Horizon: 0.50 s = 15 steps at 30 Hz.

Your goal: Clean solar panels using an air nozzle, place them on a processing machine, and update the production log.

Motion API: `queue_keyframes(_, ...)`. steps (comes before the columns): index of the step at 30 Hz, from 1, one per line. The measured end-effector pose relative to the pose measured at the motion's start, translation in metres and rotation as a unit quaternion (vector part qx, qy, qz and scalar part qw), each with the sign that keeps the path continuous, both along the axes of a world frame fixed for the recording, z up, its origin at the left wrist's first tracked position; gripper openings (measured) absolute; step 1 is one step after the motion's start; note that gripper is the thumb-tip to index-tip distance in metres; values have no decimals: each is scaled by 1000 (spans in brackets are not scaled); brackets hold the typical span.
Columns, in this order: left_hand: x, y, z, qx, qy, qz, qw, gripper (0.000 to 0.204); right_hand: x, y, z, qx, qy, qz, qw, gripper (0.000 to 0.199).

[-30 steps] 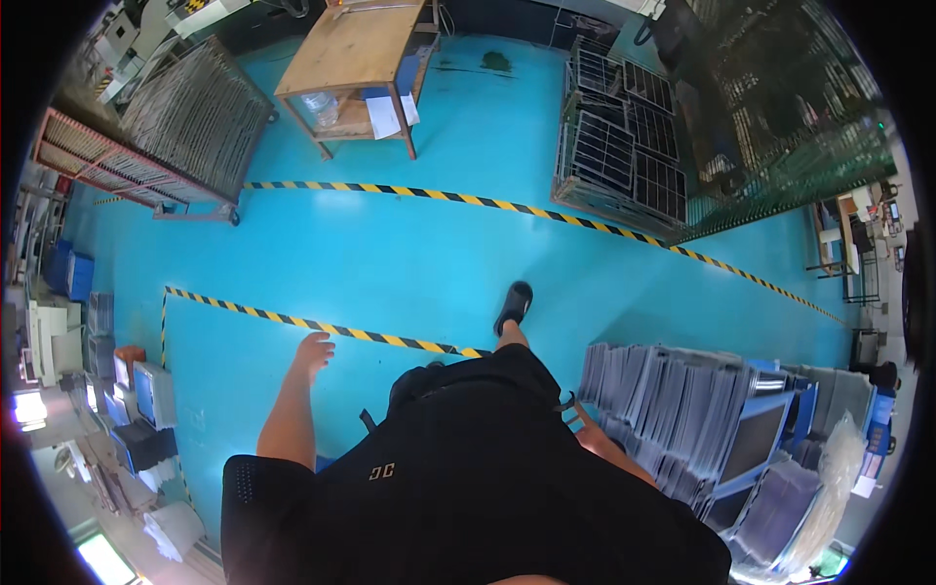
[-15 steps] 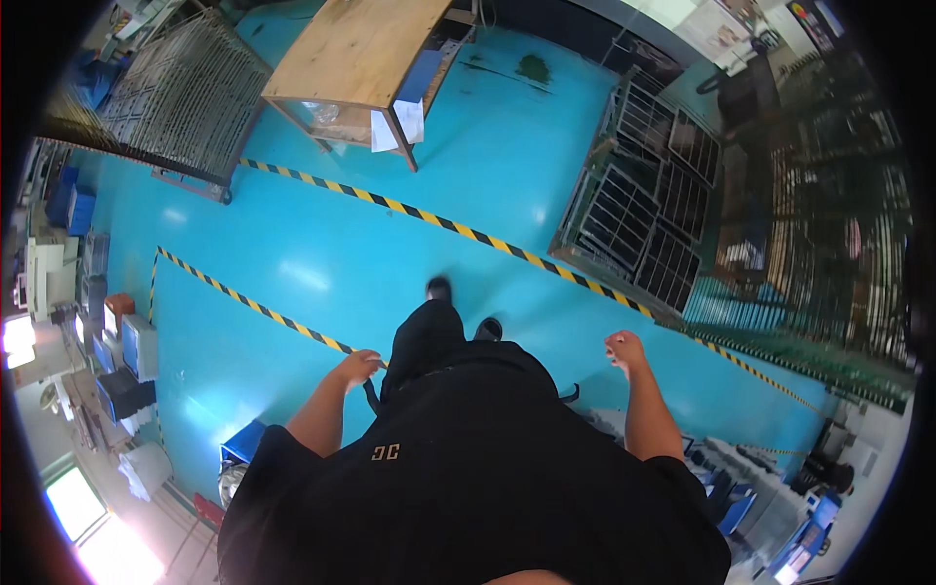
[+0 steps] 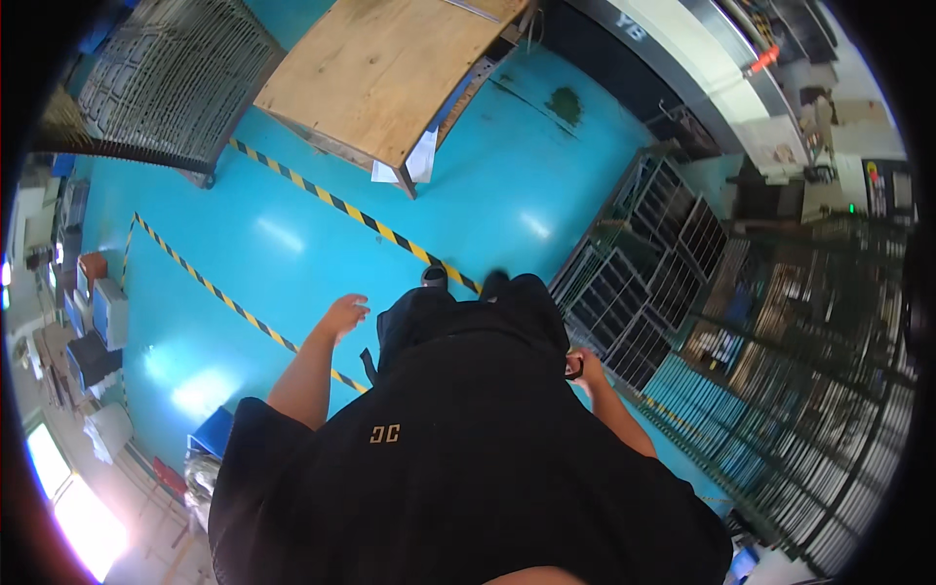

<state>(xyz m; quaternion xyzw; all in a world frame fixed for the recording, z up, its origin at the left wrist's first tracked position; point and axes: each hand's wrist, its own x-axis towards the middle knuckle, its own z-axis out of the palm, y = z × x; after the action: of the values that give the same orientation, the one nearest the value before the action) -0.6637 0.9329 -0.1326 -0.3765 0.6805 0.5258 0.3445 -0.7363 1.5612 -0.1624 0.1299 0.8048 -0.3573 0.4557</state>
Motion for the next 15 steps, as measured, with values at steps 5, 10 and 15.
queue_keyframes(5, -105, -2, -23, 24, -5, 159, 987, 41, -198, -25, -11, 130, 99, 210, 964, 15)
queue_keyframes(10, -182, 37, -54, 67, -18, 240, 968, 39, -424, -76, -50, 214, 269, 401, 849, 45)
queue_keyframes(15, -285, 91, -107, 82, 32, 264, 961, 40, -616, -235, -110, 219, 310, 484, 788, 59)
